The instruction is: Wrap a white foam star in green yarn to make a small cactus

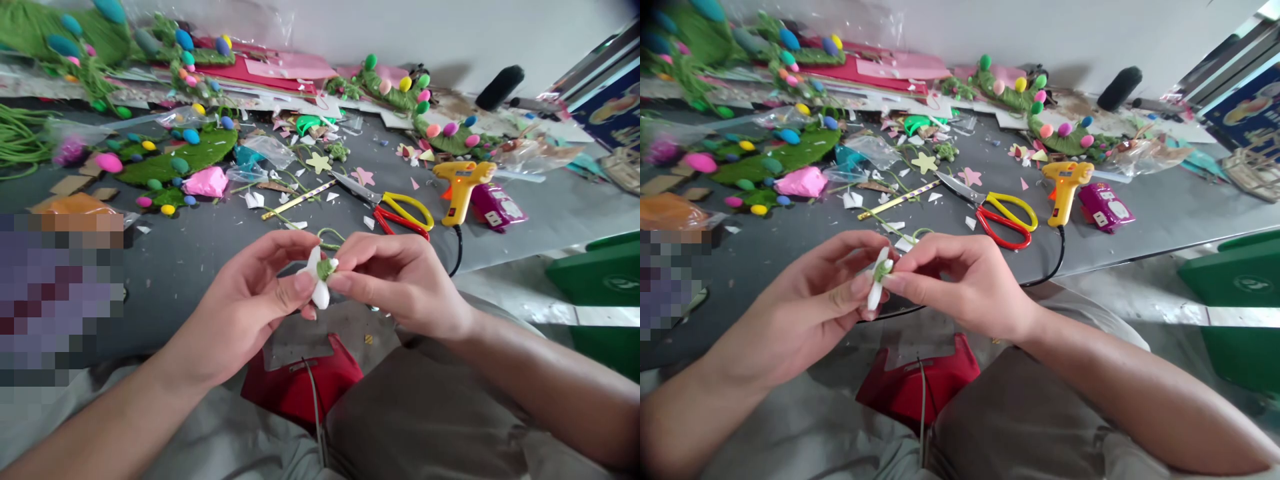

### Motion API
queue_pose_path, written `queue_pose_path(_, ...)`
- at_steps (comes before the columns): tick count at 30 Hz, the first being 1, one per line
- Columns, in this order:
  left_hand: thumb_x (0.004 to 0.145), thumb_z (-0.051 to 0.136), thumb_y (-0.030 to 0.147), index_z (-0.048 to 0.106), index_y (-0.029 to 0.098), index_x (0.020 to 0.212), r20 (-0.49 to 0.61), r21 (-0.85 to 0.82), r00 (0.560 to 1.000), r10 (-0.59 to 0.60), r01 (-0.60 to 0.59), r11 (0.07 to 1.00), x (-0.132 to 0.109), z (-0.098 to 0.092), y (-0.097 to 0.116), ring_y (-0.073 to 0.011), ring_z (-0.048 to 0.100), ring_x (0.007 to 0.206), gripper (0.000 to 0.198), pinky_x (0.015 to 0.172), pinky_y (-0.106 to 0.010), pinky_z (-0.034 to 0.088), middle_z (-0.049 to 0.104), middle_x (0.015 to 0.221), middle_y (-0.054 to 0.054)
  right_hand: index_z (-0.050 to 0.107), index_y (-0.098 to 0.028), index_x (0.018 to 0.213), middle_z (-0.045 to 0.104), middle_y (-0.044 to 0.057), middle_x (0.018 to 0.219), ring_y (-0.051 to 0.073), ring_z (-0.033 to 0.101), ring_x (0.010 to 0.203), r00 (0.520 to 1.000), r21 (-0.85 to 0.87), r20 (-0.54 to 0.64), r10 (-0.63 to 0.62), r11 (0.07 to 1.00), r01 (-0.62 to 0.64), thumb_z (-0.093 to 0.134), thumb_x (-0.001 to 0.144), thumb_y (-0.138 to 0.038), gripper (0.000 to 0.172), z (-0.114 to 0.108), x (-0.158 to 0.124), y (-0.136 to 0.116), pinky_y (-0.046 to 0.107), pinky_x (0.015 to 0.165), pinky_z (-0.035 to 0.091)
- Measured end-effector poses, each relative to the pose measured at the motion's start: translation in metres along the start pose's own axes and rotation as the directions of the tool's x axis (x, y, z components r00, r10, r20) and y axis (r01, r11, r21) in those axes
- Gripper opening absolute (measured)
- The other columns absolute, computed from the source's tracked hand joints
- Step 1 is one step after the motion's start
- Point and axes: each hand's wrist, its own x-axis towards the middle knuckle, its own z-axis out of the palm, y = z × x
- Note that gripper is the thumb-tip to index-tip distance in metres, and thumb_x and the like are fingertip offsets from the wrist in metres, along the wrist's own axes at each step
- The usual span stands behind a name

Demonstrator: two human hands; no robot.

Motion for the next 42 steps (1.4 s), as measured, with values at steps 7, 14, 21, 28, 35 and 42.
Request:
queue_pose_path(7, 0.098, 0.066, 0.030, 0.078, 0.035, 0.119, 0.066, 0.365, 0.997, 0.034, -0.056, 0.929, -0.001, -0.008, -0.001, -0.0147, 0.066, 0.113, 0.024, 0.095, -0.018, 0.054, 0.071, 0.128, 0.000, 0.076, -0.017, 0.083, 0.072, 0.002, 0.083, 0.010, 0.060, 0.070, 0.997, -0.119, -0.063, 0.043, 0.992, -0.051, 0.084, 0.079, -0.016, 0.009, -0.002, -0.003, -0.005, 0.024, 0.062, 0.049)
queue_pose_path(14, 0.099, 0.063, 0.036, 0.076, 0.037, 0.123, 0.070, 0.410, 0.997, -0.037, 0.005, 0.912, -0.006, -0.009, 0.000, -0.0187, 0.072, 0.105, 0.027, 0.090, -0.024, 0.058, 0.078, 0.116, 0.001, 0.071, -0.016, 0.079, 0.067, 0.000, 0.075, 0.009, 0.053, 0.063, 0.981, -0.203, -0.108, 0.162, 0.962, -0.181, 0.084, 0.077, -0.021, 0.014, -0.001, -0.002, -0.006, 0.023, 0.054, 0.042)
queue_pose_path(21, 0.086, 0.079, 0.034, 0.081, 0.033, 0.111, -0.075, 0.557, 0.997, 0.013, 0.031, 0.830, -0.010, -0.001, 0.003, -0.0172, 0.077, 0.084, 0.025, 0.070, -0.019, 0.061, 0.082, 0.092, 0.001, 0.072, -0.016, 0.083, 0.068, 0.001, 0.081, 0.009, 0.053, 0.066, 0.995, -0.425, -0.052, 0.081, 0.900, -0.095, 0.074, 0.085, -0.021, 0.006, -0.001, -0.004, -0.006, 0.025, 0.058, 0.043)
queue_pose_path(28, 0.086, 0.079, 0.037, 0.081, 0.034, 0.111, -0.166, 0.681, 0.984, 0.067, 0.066, 0.729, -0.007, -0.002, 0.001, -0.0154, 0.077, 0.082, 0.026, 0.069, -0.016, 0.061, 0.082, 0.093, 0.002, 0.071, -0.014, 0.085, 0.067, 0.002, 0.087, 0.010, 0.055, 0.074, 0.995, -0.585, 0.046, -0.084, 0.806, 0.095, 0.066, 0.082, -0.006, 0.009, 0.000, -0.004, -0.004, 0.025, 0.066, 0.047)
queue_pose_path(35, 0.085, 0.079, 0.034, 0.081, 0.034, 0.110, -0.149, 0.760, 0.987, 0.059, 0.076, 0.646, -0.008, -0.003, 0.004, -0.0153, 0.077, 0.079, 0.025, 0.069, -0.016, 0.061, 0.081, 0.086, 0.003, 0.069, -0.014, 0.083, 0.066, 0.002, 0.086, 0.009, 0.054, 0.072, 0.986, -0.619, 0.094, -0.136, 0.768, 0.165, 0.064, 0.083, -0.007, 0.009, -0.003, -0.005, 0.001, 0.024, 0.065, 0.047)
queue_pose_path(42, 0.085, 0.079, 0.033, 0.082, 0.033, 0.107, -0.166, 0.697, 0.986, 0.034, 0.093, 0.711, -0.006, -0.006, 0.000, -0.0184, 0.077, 0.079, 0.022, 0.069, -0.022, 0.063, 0.082, 0.089, 0.002, 0.069, -0.017, 0.086, 0.066, 0.003, 0.088, 0.012, 0.057, 0.076, 0.981, -0.640, 0.117, -0.157, 0.743, 0.196, 0.065, 0.087, -0.012, 0.006, -0.004, -0.004, -0.001, 0.027, 0.070, 0.048)
